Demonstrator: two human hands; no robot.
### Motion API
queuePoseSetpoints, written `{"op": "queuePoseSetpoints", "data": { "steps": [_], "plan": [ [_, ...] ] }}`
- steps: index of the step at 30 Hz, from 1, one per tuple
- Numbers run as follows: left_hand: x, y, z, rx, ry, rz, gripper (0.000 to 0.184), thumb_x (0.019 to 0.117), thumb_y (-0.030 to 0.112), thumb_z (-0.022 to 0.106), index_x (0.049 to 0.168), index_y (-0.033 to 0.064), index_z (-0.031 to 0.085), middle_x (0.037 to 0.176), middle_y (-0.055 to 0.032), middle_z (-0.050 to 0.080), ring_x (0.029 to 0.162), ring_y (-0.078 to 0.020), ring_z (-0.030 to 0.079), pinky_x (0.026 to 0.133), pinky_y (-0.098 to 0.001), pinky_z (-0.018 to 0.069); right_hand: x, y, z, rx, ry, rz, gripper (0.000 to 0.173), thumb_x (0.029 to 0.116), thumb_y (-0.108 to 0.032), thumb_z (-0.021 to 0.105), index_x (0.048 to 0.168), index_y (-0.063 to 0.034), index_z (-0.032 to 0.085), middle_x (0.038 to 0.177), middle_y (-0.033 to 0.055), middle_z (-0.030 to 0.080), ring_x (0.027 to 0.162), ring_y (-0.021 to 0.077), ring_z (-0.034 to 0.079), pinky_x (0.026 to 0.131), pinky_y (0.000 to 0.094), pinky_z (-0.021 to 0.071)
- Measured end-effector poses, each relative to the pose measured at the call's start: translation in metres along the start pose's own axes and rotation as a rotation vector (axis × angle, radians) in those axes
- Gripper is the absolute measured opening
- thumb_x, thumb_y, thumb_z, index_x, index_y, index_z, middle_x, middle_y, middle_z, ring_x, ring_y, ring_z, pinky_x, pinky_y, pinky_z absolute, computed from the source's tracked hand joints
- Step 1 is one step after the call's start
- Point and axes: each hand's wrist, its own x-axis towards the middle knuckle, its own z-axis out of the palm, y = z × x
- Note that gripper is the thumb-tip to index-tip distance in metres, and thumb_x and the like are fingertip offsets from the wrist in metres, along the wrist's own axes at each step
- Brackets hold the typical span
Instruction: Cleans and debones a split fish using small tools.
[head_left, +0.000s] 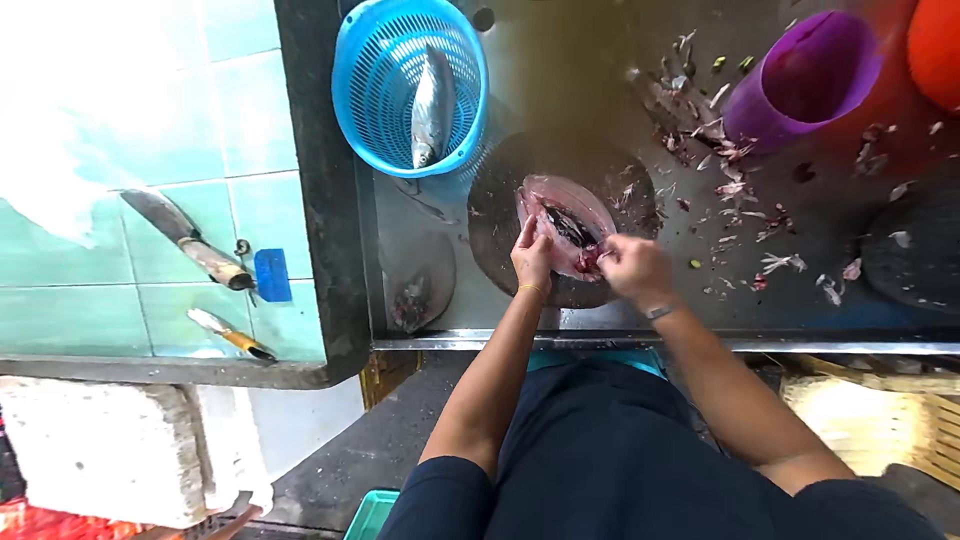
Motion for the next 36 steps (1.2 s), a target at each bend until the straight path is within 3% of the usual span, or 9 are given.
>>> {"op": "queuePoseSetpoints", "data": {
  "steps": [2,5,10,15,19,23,27,31,36],
  "plan": [
    [-0.024,-0.006,0.004,0.006,0.002,-0.008,0.066,0.0931,0.002,0.062,0.156,0.0058,0.043,0.155,-0.0143,0.050,0.129,-0.0240,0.059,0.101,-0.0432,0.0546,0.001,0.050,-0.016,-0.141,0.170,-0.059,0.037,0.0991,-0.031,0.057,0.126,-0.0080,0.069,0.116,0.0185,0.073,0.104,0.0405,0.070,0.085,0.0649,0.0517],
    [-0.029,-0.010,0.002,0.034,-0.027,-0.027,0.082,0.0876,0.004,0.078,0.159,0.0090,0.039,0.158,-0.0127,0.048,0.135,-0.0221,0.057,0.107,-0.0417,0.0520,-0.002,0.091,-0.020,-0.223,0.096,0.103,0.044,0.0929,-0.033,0.064,0.126,-0.0045,0.069,0.119,0.0234,0.070,0.106,0.0461,0.068,0.089,0.0711,0.0473],
    [-0.002,-0.011,-0.007,0.103,-0.084,-0.041,0.083,0.0787,-0.005,0.075,0.155,0.0108,0.048,0.153,-0.0101,0.054,0.128,-0.0220,0.062,0.100,-0.0426,0.0570,-0.021,0.031,0.024,-0.212,0.010,-0.116,0.043,0.0851,-0.043,0.065,0.112,-0.0108,0.074,0.105,0.0158,0.073,0.095,0.0379,0.069,0.075,0.0629,0.0501],
    [-0.002,-0.014,-0.005,0.072,-0.043,-0.058,0.074,0.0841,-0.004,0.071,0.153,0.0100,0.050,0.151,-0.0092,0.057,0.127,-0.0217,0.063,0.099,-0.0427,0.0565,-0.007,0.019,0.023,-0.216,-0.070,-0.063,0.027,0.0922,-0.026,0.057,0.101,-0.0065,0.073,0.097,0.0173,0.074,0.092,0.0381,0.072,0.078,0.0636,0.0510],
    [-0.004,-0.011,-0.004,0.021,-0.027,-0.061,0.067,0.0900,0.000,0.070,0.154,0.0073,0.049,0.151,-0.0114,0.056,0.129,-0.0219,0.061,0.102,-0.0416,0.0544,-0.010,0.008,0.025,-0.200,-0.087,-0.045,0.037,0.0874,-0.039,0.063,0.109,-0.0110,0.074,0.103,0.0153,0.074,0.096,0.0378,0.071,0.080,0.0647,0.0501],
    [-0.002,-0.009,-0.001,0.002,-0.010,-0.059,0.064,0.0895,-0.003,0.067,0.151,0.0060,0.052,0.149,-0.0110,0.057,0.128,-0.0212,0.062,0.102,-0.0402,0.0544,0.003,0.010,0.026,-0.203,-0.078,-0.062,0.027,0.0928,-0.027,0.058,0.102,-0.0079,0.074,0.098,0.0173,0.075,0.094,0.0389,0.072,0.079,0.0649,0.0509],
    [-0.001,-0.009,0.000,-0.014,0.009,-0.066,0.061,0.0906,-0.001,0.067,0.149,0.0052,0.054,0.148,-0.0116,0.059,0.128,-0.0215,0.061,0.103,-0.0410,0.0537,0.000,0.005,0.021,-0.231,-0.130,-0.031,0.035,0.0881,-0.037,0.063,0.108,-0.0104,0.075,0.103,0.0159,0.074,0.096,0.0383,0.071,0.079,0.0650,0.0514],
    [0.002,-0.007,0.001,-0.007,0.037,-0.063,0.057,0.0907,0.000,0.070,0.146,0.0040,0.057,0.142,-0.0129,0.063,0.122,-0.0219,0.064,0.100,-0.0404,0.0551,0.004,0.001,0.022,-0.231,-0.123,-0.072,0.025,0.0918,-0.026,0.059,0.101,-0.0078,0.074,0.099,0.0164,0.075,0.093,0.0380,0.072,0.077,0.0632,0.0513],
    [0.010,-0.004,0.002,-0.012,0.057,-0.054,0.053,0.0908,-0.001,0.070,0.143,0.0020,0.059,0.139,-0.0146,0.064,0.121,-0.0225,0.065,0.099,-0.0408,0.0558,0.004,-0.002,0.031,-0.192,-0.140,-0.016,0.031,0.0911,-0.032,0.060,0.108,-0.0095,0.074,0.105,0.0161,0.074,0.097,0.0382,0.071,0.080,0.0644,0.0512]
  ]
}}
